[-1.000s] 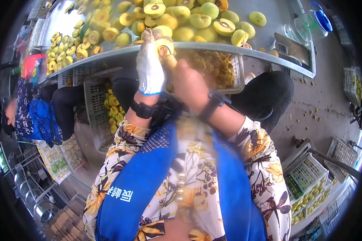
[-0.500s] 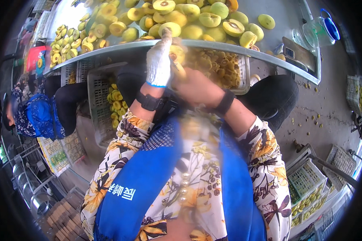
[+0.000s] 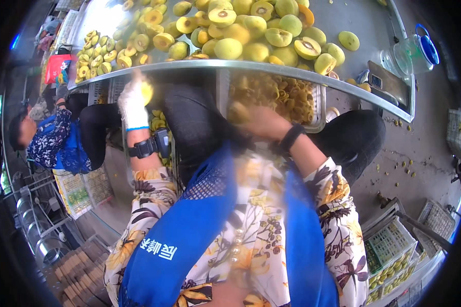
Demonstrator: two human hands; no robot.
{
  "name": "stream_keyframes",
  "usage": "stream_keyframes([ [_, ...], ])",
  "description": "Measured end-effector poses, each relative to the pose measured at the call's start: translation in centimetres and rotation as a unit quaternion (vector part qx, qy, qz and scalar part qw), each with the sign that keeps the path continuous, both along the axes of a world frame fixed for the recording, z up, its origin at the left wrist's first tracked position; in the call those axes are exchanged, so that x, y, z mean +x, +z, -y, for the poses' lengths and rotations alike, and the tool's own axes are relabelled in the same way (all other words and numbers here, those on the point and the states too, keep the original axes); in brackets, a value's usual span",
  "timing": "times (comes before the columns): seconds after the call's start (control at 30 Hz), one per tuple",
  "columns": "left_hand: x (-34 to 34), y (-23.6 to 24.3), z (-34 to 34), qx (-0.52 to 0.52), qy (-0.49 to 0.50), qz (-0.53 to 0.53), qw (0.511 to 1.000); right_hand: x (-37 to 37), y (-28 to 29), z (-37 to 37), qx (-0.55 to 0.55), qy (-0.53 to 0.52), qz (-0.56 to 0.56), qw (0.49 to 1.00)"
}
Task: Removing the cores from halved fruit using a hand tool at an industrial processing table.
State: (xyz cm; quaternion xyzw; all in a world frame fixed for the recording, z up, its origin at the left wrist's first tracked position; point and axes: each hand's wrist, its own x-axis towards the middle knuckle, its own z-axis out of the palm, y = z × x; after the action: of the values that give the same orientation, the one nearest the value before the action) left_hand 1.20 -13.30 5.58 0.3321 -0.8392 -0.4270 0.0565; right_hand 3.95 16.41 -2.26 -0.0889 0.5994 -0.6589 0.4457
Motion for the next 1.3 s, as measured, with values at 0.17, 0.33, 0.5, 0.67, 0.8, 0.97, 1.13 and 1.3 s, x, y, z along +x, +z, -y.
stream_keyframes([
  [0.17, -3.2, 0.1, 1.1, -0.34, -0.169, 0.049, 0.924, 0.4, -0.7, 1.5, 0.318, 0.084, -0.371, 0.869],
  [0.33, -10.8, -1.1, -4.5, -0.393, -0.318, 0.256, 0.824, 0.8, 0.0, 1.8, 0.302, 0.06, -0.3, 0.903],
  [0.5, -13.3, -3.9, -1.7, -0.383, -0.354, 0.229, 0.822, 1.4, 1.2, 1.5, 0.287, -0.03, -0.301, 0.909],
  [0.67, -7.2, -2.2, -2.2, 0.346, -0.154, -0.108, 0.919, -0.3, 4.2, 2.9, 0.24, -0.127, -0.365, 0.89],
  [0.8, -3.3, 0.3, -8.2, 0.526, -0.157, -0.094, 0.831, -2.6, 5.3, 3.2, 0.202, -0.163, -0.361, 0.896],
  [0.97, -2.3, -1.5, -10.5, 0.529, -0.121, -0.083, 0.836, -2.4, 5.9, 3.1, 0.209, -0.166, -0.413, 0.871],
  [1.13, -3.2, -0.8, -11.9, 0.547, -0.159, -0.063, 0.819, -1.6, 5.4, 2.2, 0.246, -0.136, -0.4, 0.872],
  [1.3, -4.4, -1.1, -10.6, 0.525, -0.261, 0.073, 0.807, -0.9, 5.4, 1.9, 0.256, -0.081, -0.38, 0.885],
])
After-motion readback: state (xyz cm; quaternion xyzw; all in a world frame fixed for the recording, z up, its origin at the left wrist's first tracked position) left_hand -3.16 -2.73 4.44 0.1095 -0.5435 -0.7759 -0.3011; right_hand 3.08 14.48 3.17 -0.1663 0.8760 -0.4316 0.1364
